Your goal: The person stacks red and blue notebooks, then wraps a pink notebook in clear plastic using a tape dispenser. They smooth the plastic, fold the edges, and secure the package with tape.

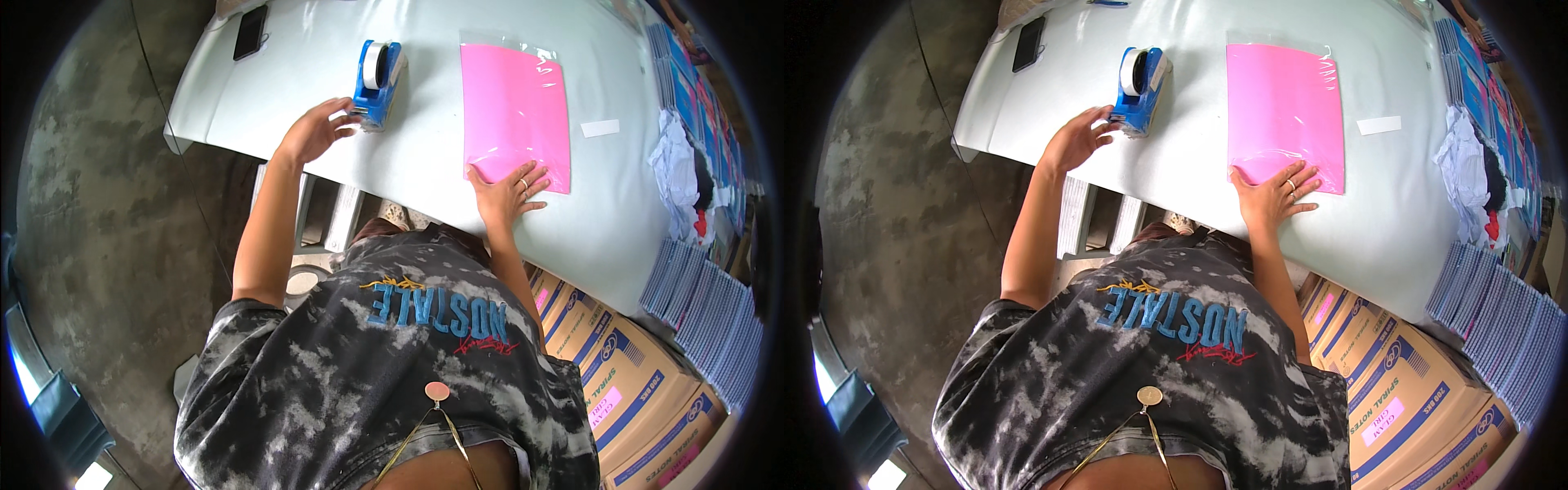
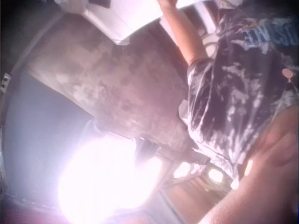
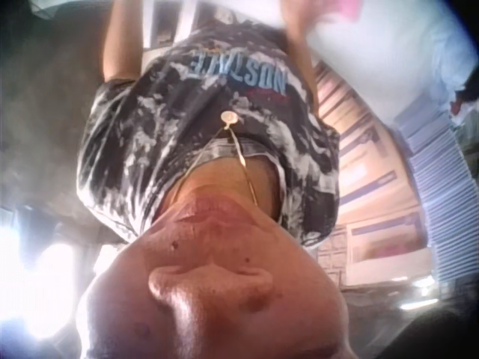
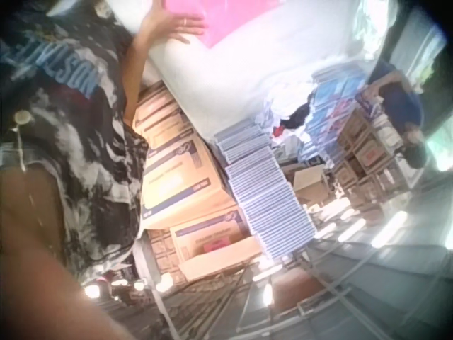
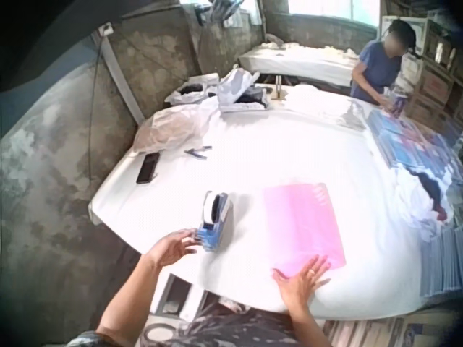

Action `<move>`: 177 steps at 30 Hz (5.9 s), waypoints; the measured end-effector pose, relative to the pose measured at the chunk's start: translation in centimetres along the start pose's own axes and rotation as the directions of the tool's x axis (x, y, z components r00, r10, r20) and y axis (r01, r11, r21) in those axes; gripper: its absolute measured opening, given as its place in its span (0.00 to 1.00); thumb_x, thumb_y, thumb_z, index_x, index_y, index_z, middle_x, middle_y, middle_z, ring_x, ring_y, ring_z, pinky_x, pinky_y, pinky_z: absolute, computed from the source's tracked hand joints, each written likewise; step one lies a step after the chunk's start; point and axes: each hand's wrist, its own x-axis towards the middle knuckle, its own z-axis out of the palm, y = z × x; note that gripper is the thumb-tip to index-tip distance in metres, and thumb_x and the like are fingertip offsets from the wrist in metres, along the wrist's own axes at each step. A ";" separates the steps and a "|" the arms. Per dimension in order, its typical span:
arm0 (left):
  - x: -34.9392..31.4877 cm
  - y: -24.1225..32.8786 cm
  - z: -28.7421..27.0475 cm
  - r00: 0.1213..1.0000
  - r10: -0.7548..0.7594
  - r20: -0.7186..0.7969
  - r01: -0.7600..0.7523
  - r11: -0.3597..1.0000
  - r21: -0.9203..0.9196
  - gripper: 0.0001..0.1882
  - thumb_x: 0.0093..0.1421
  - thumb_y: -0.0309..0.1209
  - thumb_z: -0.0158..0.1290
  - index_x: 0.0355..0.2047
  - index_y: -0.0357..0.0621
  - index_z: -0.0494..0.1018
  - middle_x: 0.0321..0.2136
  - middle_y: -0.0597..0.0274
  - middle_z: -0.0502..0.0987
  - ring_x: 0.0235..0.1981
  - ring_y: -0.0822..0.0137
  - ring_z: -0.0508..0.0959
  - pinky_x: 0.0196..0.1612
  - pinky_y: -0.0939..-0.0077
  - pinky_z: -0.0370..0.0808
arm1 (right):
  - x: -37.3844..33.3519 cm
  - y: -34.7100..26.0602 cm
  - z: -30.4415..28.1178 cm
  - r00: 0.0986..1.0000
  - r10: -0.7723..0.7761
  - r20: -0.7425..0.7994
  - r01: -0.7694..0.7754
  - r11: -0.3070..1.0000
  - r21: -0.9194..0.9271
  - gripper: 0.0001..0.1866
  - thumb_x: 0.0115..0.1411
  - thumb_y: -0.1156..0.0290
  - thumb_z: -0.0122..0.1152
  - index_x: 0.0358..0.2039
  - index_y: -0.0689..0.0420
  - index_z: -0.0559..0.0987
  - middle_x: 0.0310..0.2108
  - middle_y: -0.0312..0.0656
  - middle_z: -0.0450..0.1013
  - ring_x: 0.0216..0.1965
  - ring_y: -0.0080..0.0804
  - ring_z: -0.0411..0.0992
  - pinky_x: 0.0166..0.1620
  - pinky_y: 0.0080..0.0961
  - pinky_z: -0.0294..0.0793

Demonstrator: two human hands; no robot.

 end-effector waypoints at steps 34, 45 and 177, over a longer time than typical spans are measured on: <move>-15.0 -6.8 6.2 0.943 -0.143 -0.299 0.196 0.968 0.155 0.09 0.57 0.33 0.55 0.29 0.38 0.75 0.19 0.65 0.75 0.20 0.78 0.71 0.27 0.85 0.68 | -3.4 -15.4 0.8 0.909 -0.368 0.197 -0.159 0.131 0.979 0.12 0.53 0.65 0.62 0.28 0.63 0.81 0.24 0.39 0.77 0.25 0.19 0.72 0.30 0.18 0.67; -10.5 -4.8 8.8 0.978 -0.101 -0.182 0.181 0.845 0.503 0.13 0.56 0.36 0.56 0.28 0.35 0.76 0.17 0.63 0.75 0.18 0.77 0.71 0.25 0.84 0.68 | -2.4 -7.0 -2.9 0.958 -0.156 -0.238 0.264 0.170 0.949 0.07 0.49 0.72 0.65 0.30 0.58 0.81 0.29 0.39 0.77 0.32 0.27 0.73 0.38 0.24 0.69; 4.5 3.6 23.3 0.877 0.444 0.180 -0.480 0.813 0.330 0.13 0.50 0.24 0.60 0.37 0.36 0.76 0.31 0.61 0.79 0.32 0.75 0.76 0.39 0.81 0.72 | 6.8 6.1 -18.4 0.954 -0.262 -0.148 0.169 0.059 0.984 0.13 0.45 0.77 0.70 0.33 0.61 0.79 0.31 0.35 0.77 0.33 0.19 0.73 0.40 0.19 0.73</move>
